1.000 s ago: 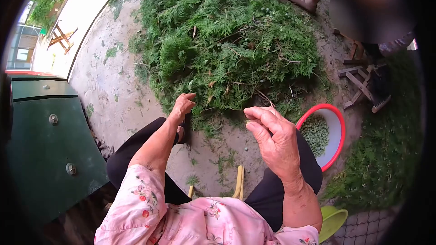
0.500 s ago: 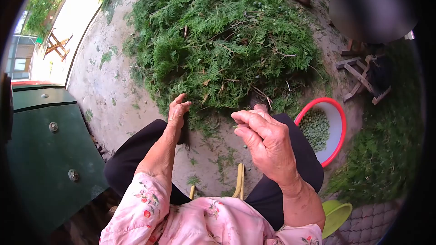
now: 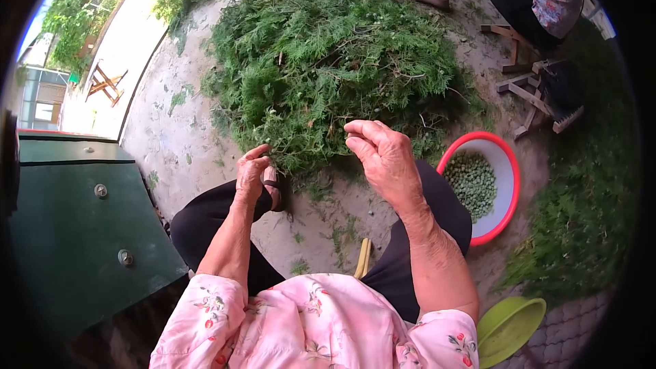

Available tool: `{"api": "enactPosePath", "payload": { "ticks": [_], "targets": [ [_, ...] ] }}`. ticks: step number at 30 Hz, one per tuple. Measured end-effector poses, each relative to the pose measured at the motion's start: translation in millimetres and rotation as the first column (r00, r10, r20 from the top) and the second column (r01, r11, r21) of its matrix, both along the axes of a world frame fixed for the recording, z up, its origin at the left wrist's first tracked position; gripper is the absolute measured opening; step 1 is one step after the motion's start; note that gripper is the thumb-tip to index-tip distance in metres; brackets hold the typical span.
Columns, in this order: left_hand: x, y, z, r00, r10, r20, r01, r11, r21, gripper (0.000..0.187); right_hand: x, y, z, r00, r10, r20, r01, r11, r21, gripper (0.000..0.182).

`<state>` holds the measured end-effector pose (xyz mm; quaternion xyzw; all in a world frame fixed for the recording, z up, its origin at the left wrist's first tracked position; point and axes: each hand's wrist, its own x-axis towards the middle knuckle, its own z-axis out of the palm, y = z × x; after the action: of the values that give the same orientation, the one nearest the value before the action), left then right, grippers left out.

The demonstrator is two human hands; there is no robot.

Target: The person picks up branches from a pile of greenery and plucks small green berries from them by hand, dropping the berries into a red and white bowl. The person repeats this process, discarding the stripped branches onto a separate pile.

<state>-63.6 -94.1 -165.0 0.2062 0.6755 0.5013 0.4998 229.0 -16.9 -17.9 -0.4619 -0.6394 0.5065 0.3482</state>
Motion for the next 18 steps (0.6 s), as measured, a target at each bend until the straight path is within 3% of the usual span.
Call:
{"api": "enactPosePath", "payload": {
  "ticks": [2, 4, 8, 9, 12, 14, 15, 16, 18],
  "targets": [
    [5, 4, 13, 1.0, 0.006, -0.016, -0.007, 0.998, -0.065, 0.042, 3, -3, -2, 1.0, 0.012, 0.01, -0.012, 1.0, 0.014, 0.02],
    [12, 19, 33, 0.996, -0.05, -0.074, 0.054, 0.997, 0.062, 0.04, 5, -4, -3, 0.998, -0.023, -0.056, 0.02, 0.998, -0.052, 0.02],
    [36, 38, 93, 0.981, -0.139, -0.136, 0.167, 0.96, 0.225, 0.033, 11, -2, -17, 0.997, -0.037, -0.063, 0.039, 0.999, 0.033, 0.019],
    [38, 42, 104, 0.977, -0.161, -0.138, 0.192, 0.946, 0.259, 0.031, 11, -2, -21, 0.997, -0.049, -0.061, 0.049, 0.999, -0.012, 0.019],
    [51, 54, 140, 0.98, -0.198, -0.014, 0.189, 0.906, 0.38, 0.031, 12, -6, -23, 0.999, -0.048, -0.013, 0.047, 0.995, -0.088, 0.02],
    [64, 57, 168, 0.977, -0.207, 0.042, 0.172, 0.893, 0.416, 0.03, 14, -11, -27, 0.998, 0.035, 0.056, -0.024, 0.984, -0.177, 0.022],
    [70, 58, 178, 0.972, -0.216, 0.094, 0.153, 0.883, 0.444, 0.03, 15, -12, -32, 0.995, 0.084, 0.045, -0.066, 0.952, -0.3, 0.025],
    [74, 58, 184, 0.97, -0.223, 0.097, 0.155, 0.876, 0.457, 0.03, 15, -15, -36, 0.998, 0.043, -0.033, -0.054, 0.89, -0.452, 0.024],
    [85, 57, 195, 0.945, -0.244, 0.217, 0.103, 0.854, 0.51, 0.03, 18, -23, -31, 0.987, -0.006, -0.161, -0.088, 0.818, -0.569, 0.025]
  ]
}}
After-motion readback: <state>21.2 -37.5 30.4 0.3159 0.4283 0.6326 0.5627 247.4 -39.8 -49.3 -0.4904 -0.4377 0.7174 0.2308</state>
